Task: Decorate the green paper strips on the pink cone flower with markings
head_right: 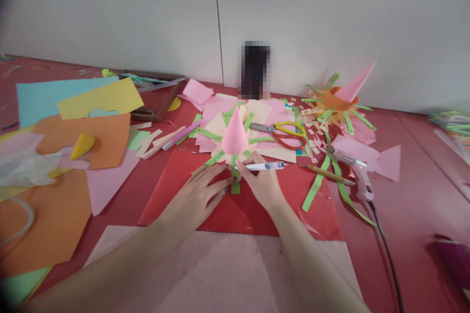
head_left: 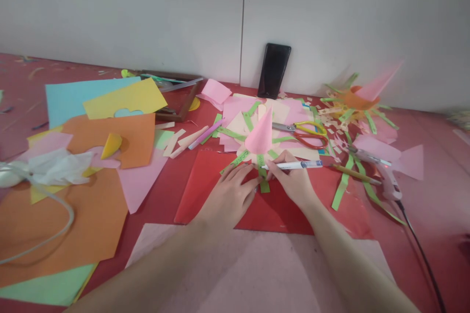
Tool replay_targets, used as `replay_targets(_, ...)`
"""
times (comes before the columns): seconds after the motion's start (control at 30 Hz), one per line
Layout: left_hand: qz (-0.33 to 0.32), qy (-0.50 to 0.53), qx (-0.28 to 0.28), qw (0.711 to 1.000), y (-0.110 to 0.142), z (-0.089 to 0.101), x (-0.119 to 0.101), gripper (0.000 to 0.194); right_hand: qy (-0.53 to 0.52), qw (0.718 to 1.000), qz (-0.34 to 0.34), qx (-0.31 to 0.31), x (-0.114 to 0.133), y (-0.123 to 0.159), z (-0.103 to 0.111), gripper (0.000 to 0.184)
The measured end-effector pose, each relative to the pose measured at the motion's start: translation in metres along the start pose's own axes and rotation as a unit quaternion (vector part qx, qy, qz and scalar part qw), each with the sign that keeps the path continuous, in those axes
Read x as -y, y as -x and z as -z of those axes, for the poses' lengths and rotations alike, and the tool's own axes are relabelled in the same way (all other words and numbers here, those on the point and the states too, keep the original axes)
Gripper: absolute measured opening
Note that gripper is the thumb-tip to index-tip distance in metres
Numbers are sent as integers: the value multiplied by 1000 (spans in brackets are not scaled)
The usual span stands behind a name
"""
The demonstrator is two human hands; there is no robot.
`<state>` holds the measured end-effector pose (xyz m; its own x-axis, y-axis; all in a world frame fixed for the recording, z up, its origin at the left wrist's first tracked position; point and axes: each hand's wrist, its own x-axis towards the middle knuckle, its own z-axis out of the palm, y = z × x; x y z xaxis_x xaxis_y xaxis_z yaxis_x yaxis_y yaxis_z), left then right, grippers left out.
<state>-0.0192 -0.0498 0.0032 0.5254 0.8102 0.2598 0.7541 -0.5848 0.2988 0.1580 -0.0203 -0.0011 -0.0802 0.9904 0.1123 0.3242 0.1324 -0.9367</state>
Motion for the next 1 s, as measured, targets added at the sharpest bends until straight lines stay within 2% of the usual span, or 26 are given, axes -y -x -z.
replay_targets(0.17, 0, 7, -1, 1000, -1, 2, 0, 28, 23, 1000, 3, -19, 1, 0, -1, 26)
replay_targets(0.53, -4, 6, 2, 1000, 0, 1, 0, 28, 15, 1000, 16, 14, 1, 1, 0, 26)
replay_targets(1.0, -4, 8, -5, 1000, 0, 0, 1, 28, 33, 999, 11, -20, 0, 1, -1, 27)
